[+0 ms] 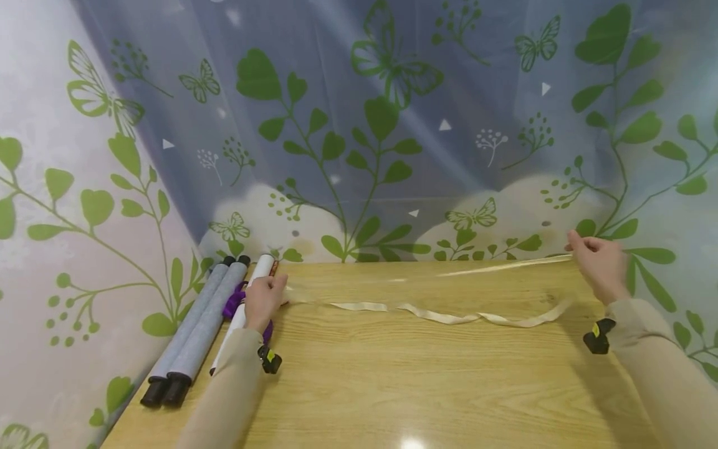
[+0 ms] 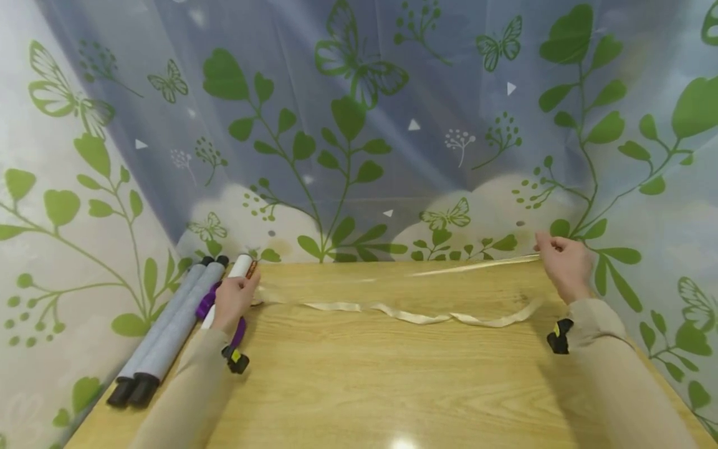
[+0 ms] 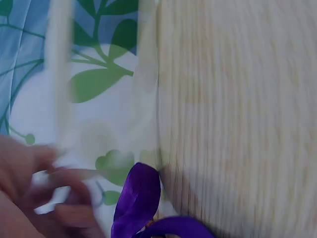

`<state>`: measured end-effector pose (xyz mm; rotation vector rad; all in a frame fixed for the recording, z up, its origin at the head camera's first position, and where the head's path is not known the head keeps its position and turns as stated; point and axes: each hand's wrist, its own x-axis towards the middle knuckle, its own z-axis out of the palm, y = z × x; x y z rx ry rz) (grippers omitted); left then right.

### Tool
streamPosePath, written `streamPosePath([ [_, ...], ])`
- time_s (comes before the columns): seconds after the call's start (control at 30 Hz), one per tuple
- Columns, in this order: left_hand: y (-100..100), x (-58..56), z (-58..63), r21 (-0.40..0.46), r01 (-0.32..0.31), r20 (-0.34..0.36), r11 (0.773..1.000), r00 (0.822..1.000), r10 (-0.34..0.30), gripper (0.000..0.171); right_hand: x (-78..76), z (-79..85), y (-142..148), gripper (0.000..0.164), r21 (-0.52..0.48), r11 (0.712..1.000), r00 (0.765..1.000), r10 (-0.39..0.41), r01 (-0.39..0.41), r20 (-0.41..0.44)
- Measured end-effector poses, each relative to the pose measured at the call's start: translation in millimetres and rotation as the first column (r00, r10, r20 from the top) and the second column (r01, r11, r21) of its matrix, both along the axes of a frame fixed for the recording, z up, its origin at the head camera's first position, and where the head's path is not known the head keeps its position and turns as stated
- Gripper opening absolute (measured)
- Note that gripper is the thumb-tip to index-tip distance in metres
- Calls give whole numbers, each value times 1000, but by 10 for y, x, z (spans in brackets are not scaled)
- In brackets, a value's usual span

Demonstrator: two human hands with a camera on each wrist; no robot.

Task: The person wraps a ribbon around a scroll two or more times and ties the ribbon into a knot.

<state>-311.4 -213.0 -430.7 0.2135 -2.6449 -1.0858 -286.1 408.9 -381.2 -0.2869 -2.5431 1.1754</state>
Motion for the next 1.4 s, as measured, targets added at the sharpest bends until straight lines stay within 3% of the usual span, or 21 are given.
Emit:
streamPosePath([
  [0.07, -4, 14, -19, -87, 52, 78, 995, 996, -45, 37, -8, -11, -34, 65, 72, 990, 991, 117, -121, 64],
  [0.1, 5, 12, -32, -142, 80, 107, 987, 992, -65, 29, -16, -19, -57, 71, 100, 975, 976, 189, -200, 111],
  [0.17, 55, 11, -50, -219, 130, 163, 967, 982, -96, 30, -39, -42, -122, 71, 124, 930, 929, 321, -346, 182],
  [0.3, 267, 20, -70, -327, 259, 167, 909, 963, -214, 38, -67, -116, -290, 59, 94, 838, 822, 495, -537, 281],
  [0.37, 401, 31, -84, -362, 370, 177, 856, 928, -327, 34, -70, -178, -395, 56, 57, 804, 773, 546, -591, 323],
  [0.47, 590, 53, -122, -381, 522, 217, 763, 853, -475, 33, -71, -288, -572, 53, 1, 759, 694, 595, -651, 404],
  [0.53, 691, 60, -153, -401, 581, 248, 709, 813, -526, 34, -53, -368, -697, 55, 42, 720, 660, 608, -692, 441],
  [0.6, 767, 61, -184, -412, 609, 271, 678, 792, -546, 33, -34, -441, -808, 59, 94, 686, 641, 611, -722, 465],
  [0.67, 810, 54, -214, -429, 616, 279, 661, 786, -551, 31, -7, -502, -892, 65, 171, 661, 650, 595, -730, 473],
  [0.73, 820, 43, -245, -436, 613, 273, 659, 787, -553, 24, 20, -540, -940, 69, 193, 663, 662, 585, -723, 468],
  [0.87, 741, 34, -279, -420, 591, 249, 689, 805, -538, 5, 57, -572, -916, 71, 216, 668, 684, 591, -712, 427],
  [0.97, 617, 51, -258, -418, 556, 249, 718, 831, -498, 18, 68, -561, -798, 70, 262, 653, 694, 589, -710, 413],
  [1.03, 526, 68, -222, -418, 521, 257, 744, 853, -453, 20, 77, -541, -681, 67, 292, 658, 710, 557, -694, 431],
  [1.1, 439, 85, -181, -419, 486, 268, 767, 873, -407, 19, 92, -519, -532, 65, 354, 666, 745, 499, -656, 443],
  [1.2, 336, 96, -142, -418, 437, 292, 796, 895, -338, 15, 119, -515, -283, 62, 453, 695, 816, 366, -559, 447],
  [1.3, 265, 90, -137, -440, 403, 311, 803, 907, -284, 10, 127, -545, -32, 58, 514, 725, 872, 251, -458, 421],
  [1.4, 220, 79, -150, -462, 386, 309, 799, 914, -263, 8, 133, -560, 151, 47, 538, 749, 901, 184, -387, 393],
])
